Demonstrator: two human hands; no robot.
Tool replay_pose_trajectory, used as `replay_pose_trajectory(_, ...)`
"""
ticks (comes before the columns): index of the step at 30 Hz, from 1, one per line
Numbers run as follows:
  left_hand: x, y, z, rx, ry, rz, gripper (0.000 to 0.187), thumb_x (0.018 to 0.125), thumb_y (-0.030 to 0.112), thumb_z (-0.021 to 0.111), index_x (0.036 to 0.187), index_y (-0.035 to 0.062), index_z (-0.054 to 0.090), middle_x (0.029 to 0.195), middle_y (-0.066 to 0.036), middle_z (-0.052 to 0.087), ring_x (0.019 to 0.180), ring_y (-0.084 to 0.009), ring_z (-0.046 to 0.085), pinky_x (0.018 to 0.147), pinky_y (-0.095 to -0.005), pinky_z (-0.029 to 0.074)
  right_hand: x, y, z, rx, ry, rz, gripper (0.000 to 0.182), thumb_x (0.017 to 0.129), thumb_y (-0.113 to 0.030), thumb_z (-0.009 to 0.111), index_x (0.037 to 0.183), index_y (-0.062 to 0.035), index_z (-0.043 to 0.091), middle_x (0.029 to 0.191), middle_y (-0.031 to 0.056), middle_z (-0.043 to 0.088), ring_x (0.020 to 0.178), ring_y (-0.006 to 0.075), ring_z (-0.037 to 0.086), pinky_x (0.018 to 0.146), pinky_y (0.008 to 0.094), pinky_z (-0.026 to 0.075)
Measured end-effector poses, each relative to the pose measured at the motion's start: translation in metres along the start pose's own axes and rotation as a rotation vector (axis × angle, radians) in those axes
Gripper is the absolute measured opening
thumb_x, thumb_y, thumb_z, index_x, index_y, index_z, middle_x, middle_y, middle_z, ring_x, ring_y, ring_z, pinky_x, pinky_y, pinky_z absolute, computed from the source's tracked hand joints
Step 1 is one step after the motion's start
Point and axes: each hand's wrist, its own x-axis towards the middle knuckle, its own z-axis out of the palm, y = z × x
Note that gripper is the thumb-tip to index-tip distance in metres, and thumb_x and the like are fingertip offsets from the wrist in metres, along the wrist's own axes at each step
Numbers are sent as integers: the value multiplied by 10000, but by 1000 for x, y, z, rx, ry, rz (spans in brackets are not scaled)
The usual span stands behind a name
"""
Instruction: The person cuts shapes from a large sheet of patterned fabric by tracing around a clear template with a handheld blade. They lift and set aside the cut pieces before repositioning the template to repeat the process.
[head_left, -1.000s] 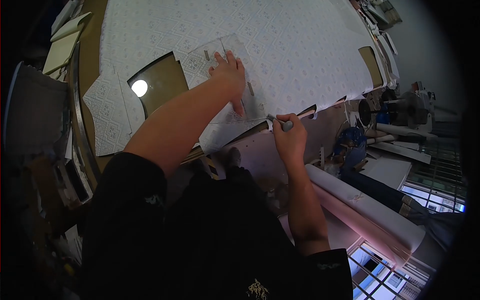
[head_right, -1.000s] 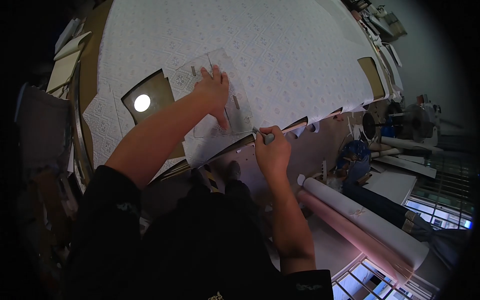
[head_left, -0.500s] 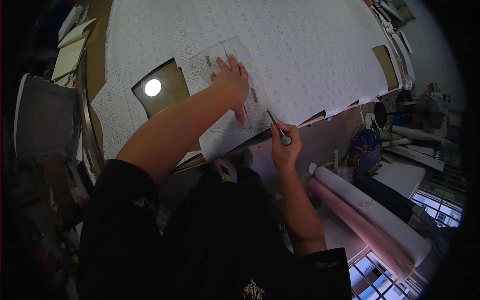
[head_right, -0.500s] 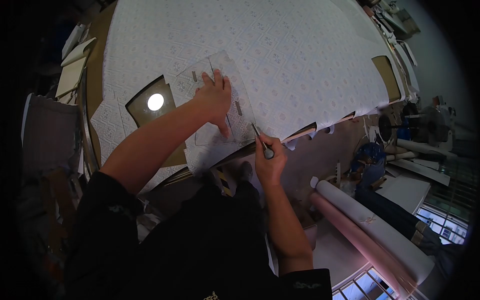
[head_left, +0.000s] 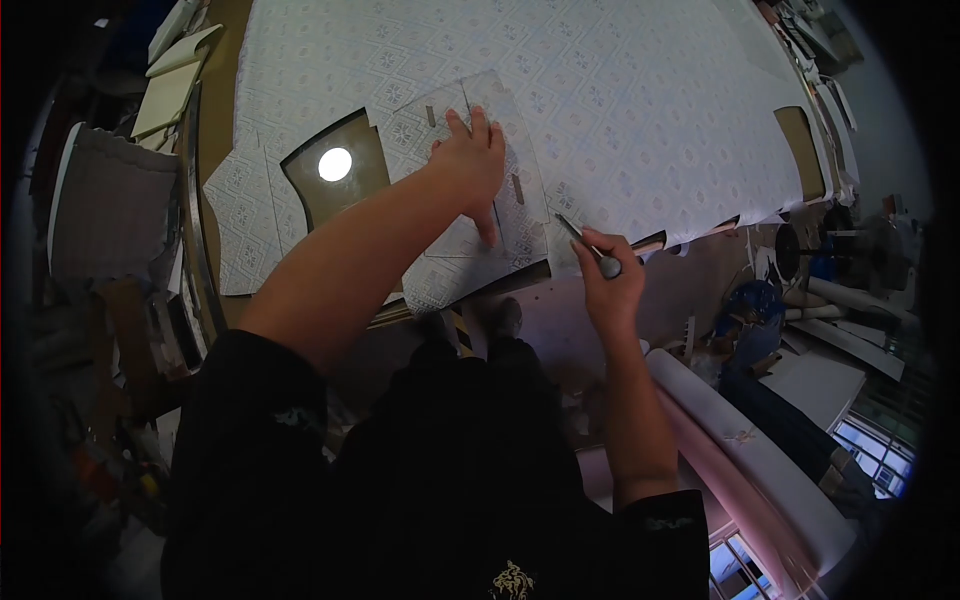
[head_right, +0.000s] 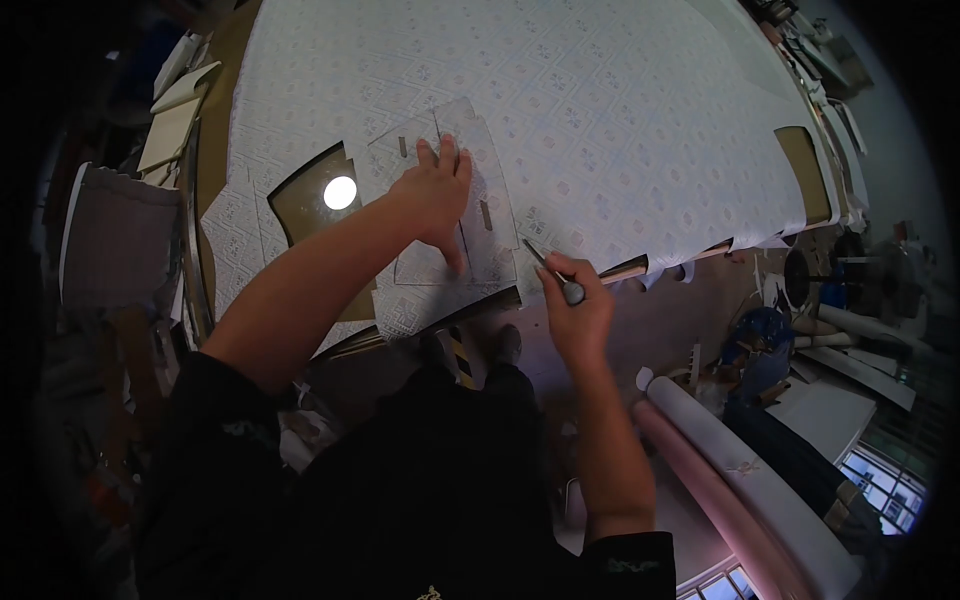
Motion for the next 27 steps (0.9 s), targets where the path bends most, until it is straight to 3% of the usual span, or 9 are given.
replay_pose_trajectory(4,-1,0,1,-43,23,-9,1663,427,670,1002,1638,-87,151,1698,-372,125,1521,-627,214,1103,-582,513,46,9,-26,0,-203,-73,159,916,1,799,1065,4,745,1039,129,774,1050,222,737,963,327,545)
replay_pose_trajectory(5,-3,0,-1,-44,17,-22,1663,427,670,1002,1638,-87,151,1698,-372,125,1521,-627,214,1103,-582,513,59,7,-31,2,-354,-53,159,911,-4,802,1061,-1,748,1030,123,775,1025,219,739,942,325,547)
replay_pose_trajectory(6,-4,0,-2,-57,20,-13,1634,437,648,1008,1627,-94,168,1689,-383,143,1517,-635,220,1166,-550,451,71,3,-34,4,-507,-33,160,906,-9,805,1057,-6,751,1021,117,776,1000,217,742,922,324,548)
replay_pose_trajectory(7,-5,0,-3,-70,22,-3,1606,447,626,1013,1615,-100,185,1680,-393,161,1513,-642,226,1228,-517,388,82,-2,-36,14,-520,-31,160,906,-9,805,1057,-6,751,1021,117,776,1000,217,742,922,324,548)
replay_pose_trajectory(12,-6,0,-3,-89,30,-19,1597,435,603,1021,1612,-90,193,1690,-376,159,1523,-635,210,1237,-519,372,124,-19,-40,-192,-896,-46,163,889,-61,811,1043,-50,759,881,78,761,815,182,721,742,331,531)
replay_pose_trajectory(15,-6,1,-1,-95,39,-25,1590,430,588,1025,1617,-73,198,1697,-362,157,1531,-627,198,1241,-523,367,138,-30,-39,-247,-1013,-55,168,877,-18,792,1040,-17,753,913,87,769,885,192,727,807,333,547)
replay_pose_trajectory(19,-8,2,-3,-97,39,-35,1586,425,577,1028,1626,-48,201,1704,-348,157,1540,-608,200,1227,-531,389,147,-24,-35,-254,-1041,-167,169,863,-14,789,1028,-35,756,893,104,764,839,226,732,775,351,547)
replay_pose_trajectory(21,-8,2,-3,-92,41,-42,1585,425,575,1028,1626,-47,201,1703,-348,158,1541,-605,203,1217,-535,404,151,-22,-34,-234,-1043,-278,148,848,-67,802,988,-83,755,883,97,771,801,310,731,734,388,550)
replay_pose_trajectory(27,-6,2,0,-73,58,-39,1581,423,578,1027,1621,-52,210,1698,-352,165,1541,-603,207,1192,-542,436,159,-41,-19,-400,-1153,-300,158,832,-5,784,979,-36,733,881,120,766,855,313,753,769,380,557)
